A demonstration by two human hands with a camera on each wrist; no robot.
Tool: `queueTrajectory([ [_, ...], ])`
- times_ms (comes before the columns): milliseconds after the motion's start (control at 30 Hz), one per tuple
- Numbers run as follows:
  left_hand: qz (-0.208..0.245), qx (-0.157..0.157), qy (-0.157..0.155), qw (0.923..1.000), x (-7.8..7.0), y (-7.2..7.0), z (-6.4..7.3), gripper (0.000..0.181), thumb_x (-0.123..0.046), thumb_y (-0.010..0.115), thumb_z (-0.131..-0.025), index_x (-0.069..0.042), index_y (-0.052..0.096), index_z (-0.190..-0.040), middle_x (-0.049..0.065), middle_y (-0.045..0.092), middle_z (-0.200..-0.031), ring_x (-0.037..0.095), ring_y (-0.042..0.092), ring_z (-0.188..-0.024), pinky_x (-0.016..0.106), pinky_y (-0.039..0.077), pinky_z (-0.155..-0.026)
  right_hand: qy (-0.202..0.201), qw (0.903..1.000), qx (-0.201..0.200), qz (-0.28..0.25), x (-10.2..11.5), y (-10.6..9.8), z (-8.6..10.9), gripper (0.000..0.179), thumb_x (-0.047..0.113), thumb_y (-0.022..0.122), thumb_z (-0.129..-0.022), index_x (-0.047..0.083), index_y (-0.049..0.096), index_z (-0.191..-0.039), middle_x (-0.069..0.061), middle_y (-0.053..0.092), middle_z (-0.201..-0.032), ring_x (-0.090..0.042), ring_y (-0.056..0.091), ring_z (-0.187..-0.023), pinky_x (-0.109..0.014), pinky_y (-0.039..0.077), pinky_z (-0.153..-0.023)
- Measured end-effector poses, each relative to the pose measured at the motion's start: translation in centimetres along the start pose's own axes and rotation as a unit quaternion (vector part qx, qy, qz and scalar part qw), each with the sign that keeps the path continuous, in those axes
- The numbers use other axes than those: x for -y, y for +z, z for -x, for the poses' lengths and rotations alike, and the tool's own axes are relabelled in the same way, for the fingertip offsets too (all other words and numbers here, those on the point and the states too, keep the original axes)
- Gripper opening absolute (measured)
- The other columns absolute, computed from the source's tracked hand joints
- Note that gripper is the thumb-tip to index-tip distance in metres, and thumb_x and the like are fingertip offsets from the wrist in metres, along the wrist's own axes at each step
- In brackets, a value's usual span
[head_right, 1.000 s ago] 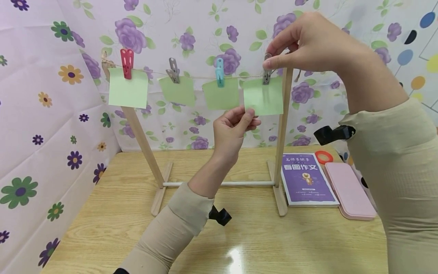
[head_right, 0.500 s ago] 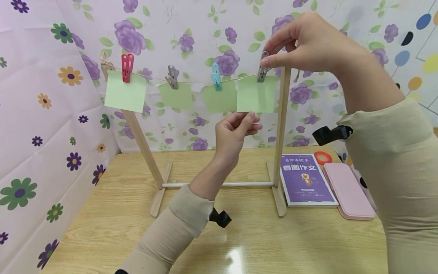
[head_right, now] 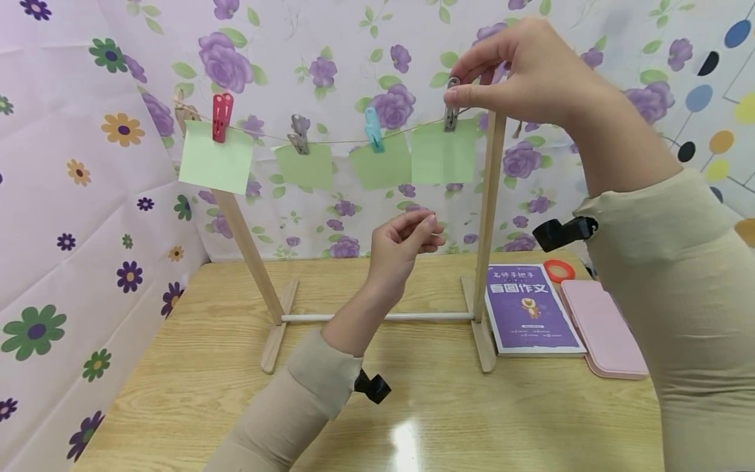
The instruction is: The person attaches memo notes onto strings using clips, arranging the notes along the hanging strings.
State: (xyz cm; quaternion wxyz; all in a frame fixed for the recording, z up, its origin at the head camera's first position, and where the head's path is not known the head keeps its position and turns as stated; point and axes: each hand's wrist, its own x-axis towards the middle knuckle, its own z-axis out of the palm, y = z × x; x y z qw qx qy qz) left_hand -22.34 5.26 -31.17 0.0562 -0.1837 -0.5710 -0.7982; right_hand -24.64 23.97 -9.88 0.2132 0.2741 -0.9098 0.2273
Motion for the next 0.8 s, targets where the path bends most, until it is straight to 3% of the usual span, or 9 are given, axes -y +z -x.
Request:
queueTrajectory([
  [133, -0.012, -0.002, -0.008, 0.9999, 0.4, -0.8, 0.3, 0.022, -0.014, 0.069, -0.099, 0.003, 0.071, -0.113, 0.009, 0.075, -0.093, 0.012, 0.071, -0.075, 0.028, 0.063, -0.075, -0.01, 0.9999, -0.004, -0.011, -0.2, 0.2, -0.1, 0.03, 0.023, 0.074, -0.095, 0.006, 0.075, -0.119, 0.01, 0.062, -0.102, -0.01, 0.048, -0.096, -0.002, 0.047, -0.07],
  [333, -0.02, -0.007, -0.011, 0.9997, 0.7, -2.0, 0.7, 0.022, -0.015, 0.069, -0.098, 0.002, 0.071, -0.113, 0.009, 0.075, -0.094, 0.012, 0.072, -0.075, 0.028, 0.063, -0.075, -0.046, 0.9983, -0.024, -0.025, -0.4, 0.5, 0.1, 0.027, 0.018, 0.073, -0.095, 0.004, 0.074, -0.119, 0.021, 0.063, -0.103, -0.009, 0.05, -0.099, -0.003, 0.047, -0.074],
  [433, -0.027, -0.007, -0.021, 0.9994, 0.7, -2.7, 1.1, 0.02, -0.016, 0.069, -0.098, -0.002, 0.072, -0.113, 0.008, 0.075, -0.094, 0.012, 0.072, -0.077, 0.029, 0.063, -0.076, -0.065, 0.9953, -0.059, -0.041, -0.4, 0.7, 0.4, 0.026, 0.015, 0.073, -0.095, 0.003, 0.074, -0.118, 0.024, 0.063, -0.102, -0.007, 0.051, -0.1, -0.007, 0.043, -0.082],
  [533, -0.041, -0.001, -0.03, 0.9987, 0.8, -3.7, 1.8, 0.022, -0.017, 0.069, -0.099, -0.002, 0.071, -0.115, 0.008, 0.074, -0.096, 0.013, 0.072, -0.08, 0.03, 0.063, -0.079, -0.082, 0.9845, -0.135, -0.076, -0.4, 1.2, 1.2, 0.026, 0.014, 0.071, -0.094, 0.003, 0.074, -0.118, 0.023, 0.066, -0.105, -0.004, 0.055, -0.103, -0.016, 0.041, -0.091],
  [600, -0.064, 0.002, -0.027, 0.9976, 0.8, -4.6, 2.4, 0.023, -0.018, 0.069, -0.099, -0.001, 0.07, -0.115, 0.01, 0.074, -0.098, 0.014, 0.072, -0.081, 0.031, 0.062, -0.081, -0.096, 0.9643, -0.217, -0.117, -0.3, 1.9, 2.0, 0.029, 0.016, 0.072, -0.092, 0.0, 0.073, -0.115, 0.017, 0.07, -0.107, -0.005, 0.059, -0.105, -0.019, 0.041, -0.094],
  [667, -0.093, 0.004, -0.019, 0.9955, 0.8, -5.7, 3.1, 0.024, -0.018, 0.07, -0.098, -0.001, 0.07, -0.116, 0.013, 0.074, -0.099, 0.014, 0.072, -0.083, 0.032, 0.062, -0.082, -0.105, 0.929, -0.319, -0.155, 0.1, 3.0, 3.4, 0.039, 0.03, 0.076, -0.087, -0.003, 0.074, -0.108, 0.008, 0.074, -0.106, -0.006, 0.062, -0.102, -0.019, 0.044, -0.093],
  [733, -0.131, 0.004, -0.01, 0.9913, 0.8, -7.0, 3.9, 0.025, -0.02, 0.071, -0.098, -0.002, 0.07, -0.116, 0.013, 0.074, -0.1, 0.015, 0.072, -0.085, 0.03, 0.062, -0.082, -0.128, 0.875, -0.423, -0.198, 0.7, 4.6, 4.9, 0.052, 0.041, 0.083, -0.079, -0.008, 0.073, -0.096, -0.004, 0.076, -0.099, -0.009, 0.065, -0.094, -0.02, 0.046, -0.089],
  [800, -0.169, 0.003, -0.002, 0.9856, 0.8, -8.5, 4.8, 0.025, -0.022, 0.072, -0.097, -0.005, 0.071, -0.116, 0.011, 0.073, -0.101, 0.015, 0.071, -0.087, 0.028, 0.061, -0.082, -0.136, 0.8206, -0.496, -0.249, 1.6, 6.4, 6.8, 0.06, 0.047, 0.088, -0.072, -0.009, 0.071, -0.085, -0.01, 0.076, -0.089, -0.011, 0.066, -0.086, -0.02, 0.047, -0.084],
])
